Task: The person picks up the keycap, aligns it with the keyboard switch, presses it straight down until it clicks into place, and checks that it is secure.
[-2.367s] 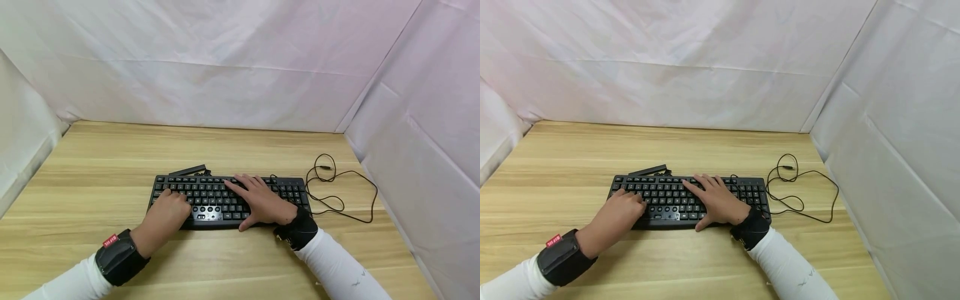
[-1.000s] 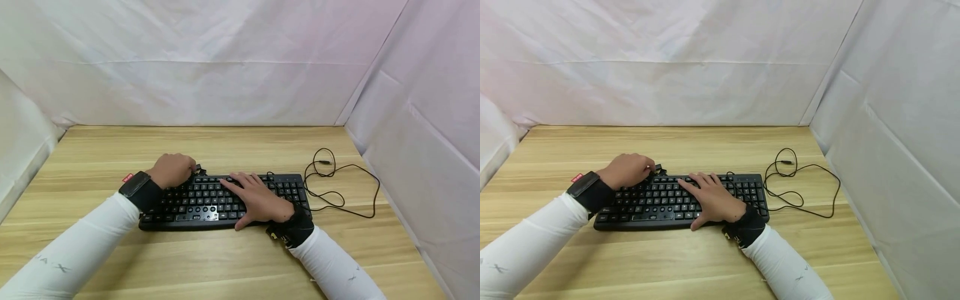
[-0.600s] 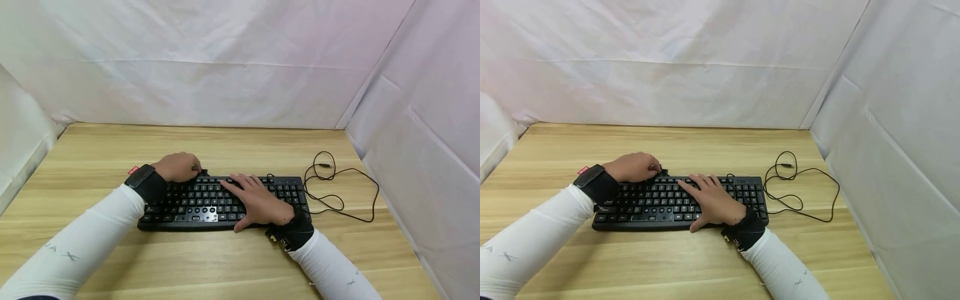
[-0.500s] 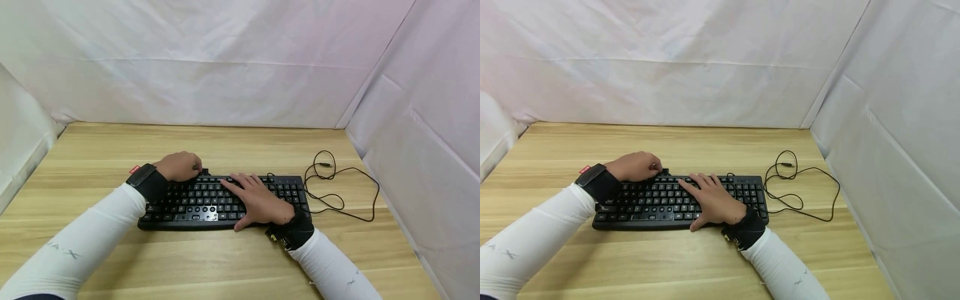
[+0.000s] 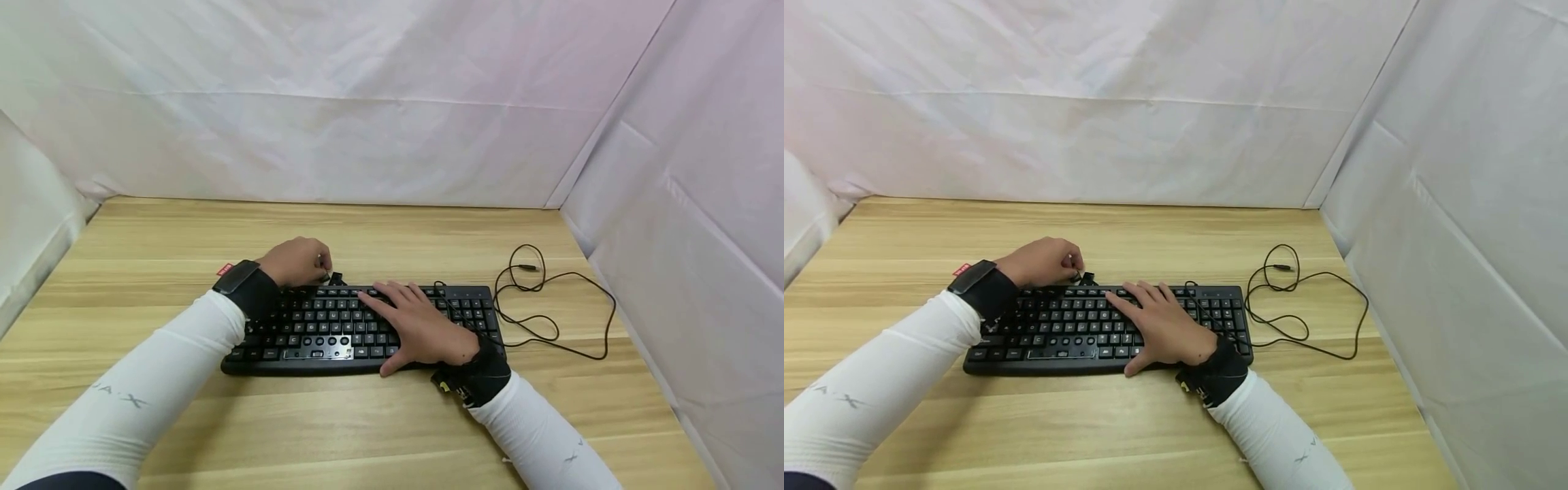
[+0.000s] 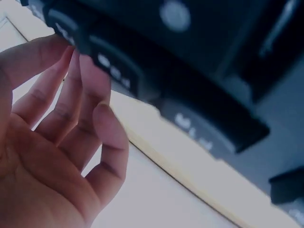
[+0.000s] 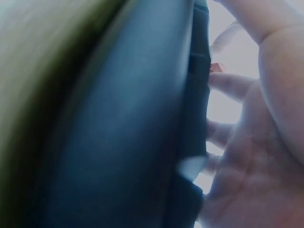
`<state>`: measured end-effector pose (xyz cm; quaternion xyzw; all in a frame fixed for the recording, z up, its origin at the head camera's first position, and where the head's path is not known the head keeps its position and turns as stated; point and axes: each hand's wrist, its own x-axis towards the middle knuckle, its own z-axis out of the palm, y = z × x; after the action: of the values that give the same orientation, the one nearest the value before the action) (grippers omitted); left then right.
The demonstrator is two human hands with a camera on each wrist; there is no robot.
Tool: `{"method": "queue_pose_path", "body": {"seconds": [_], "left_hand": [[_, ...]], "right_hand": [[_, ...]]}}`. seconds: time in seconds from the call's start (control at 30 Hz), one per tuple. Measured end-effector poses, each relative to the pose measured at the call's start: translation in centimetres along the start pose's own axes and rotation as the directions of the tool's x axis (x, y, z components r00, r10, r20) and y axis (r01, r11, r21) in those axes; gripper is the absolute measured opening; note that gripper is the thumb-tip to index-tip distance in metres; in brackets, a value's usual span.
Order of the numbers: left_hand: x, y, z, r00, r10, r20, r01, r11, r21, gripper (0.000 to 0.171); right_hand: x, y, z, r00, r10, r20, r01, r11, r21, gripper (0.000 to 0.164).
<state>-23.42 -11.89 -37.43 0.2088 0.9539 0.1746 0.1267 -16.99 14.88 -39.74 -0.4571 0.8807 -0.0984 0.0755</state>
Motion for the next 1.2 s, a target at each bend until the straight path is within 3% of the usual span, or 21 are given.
{"method": "queue_pose_path", "body": {"seconds": [0.2, 0.47, 0.83, 0.97, 1.2], "left_hand": [[-0.1, 0.5, -0.4, 0.999, -0.020, -0.025, 0.021, 0.998, 0.066, 0.014], [-0.5, 0.4, -0.2, 0.999, -0.016, -0.049, 0.020, 0.997, 0.077, 0.016], [-2.2, 1.4, -1.1, 0.992, 0.034, -0.122, -0.020, 0.993, 0.112, 0.025], [-3.7, 2.3, -1.4, 0.985, 0.087, -0.147, -0.069, 0.990, 0.120, 0.026], [-8.5, 3.8, -0.5, 0.953, 0.227, -0.202, -0.194, 0.966, 0.174, 0.025]], "right_hand": [[-0.1, 0.0, -0.2, 1.000, -0.008, -0.002, 0.008, 1.000, -0.022, 0.123], [0.0, -0.2, -0.2, 1.000, 0.000, 0.001, 0.000, 1.000, -0.030, 0.122], [-0.4, -0.1, -0.7, 1.000, -0.013, 0.006, 0.013, 0.999, -0.038, 0.123], [-0.7, 0.2, -0.8, 1.000, 0.006, -0.001, -0.006, 0.999, -0.051, 0.124], [-0.8, -0.1, -0.8, 1.000, -0.006, -0.010, 0.005, 0.999, -0.038, 0.124]]}}
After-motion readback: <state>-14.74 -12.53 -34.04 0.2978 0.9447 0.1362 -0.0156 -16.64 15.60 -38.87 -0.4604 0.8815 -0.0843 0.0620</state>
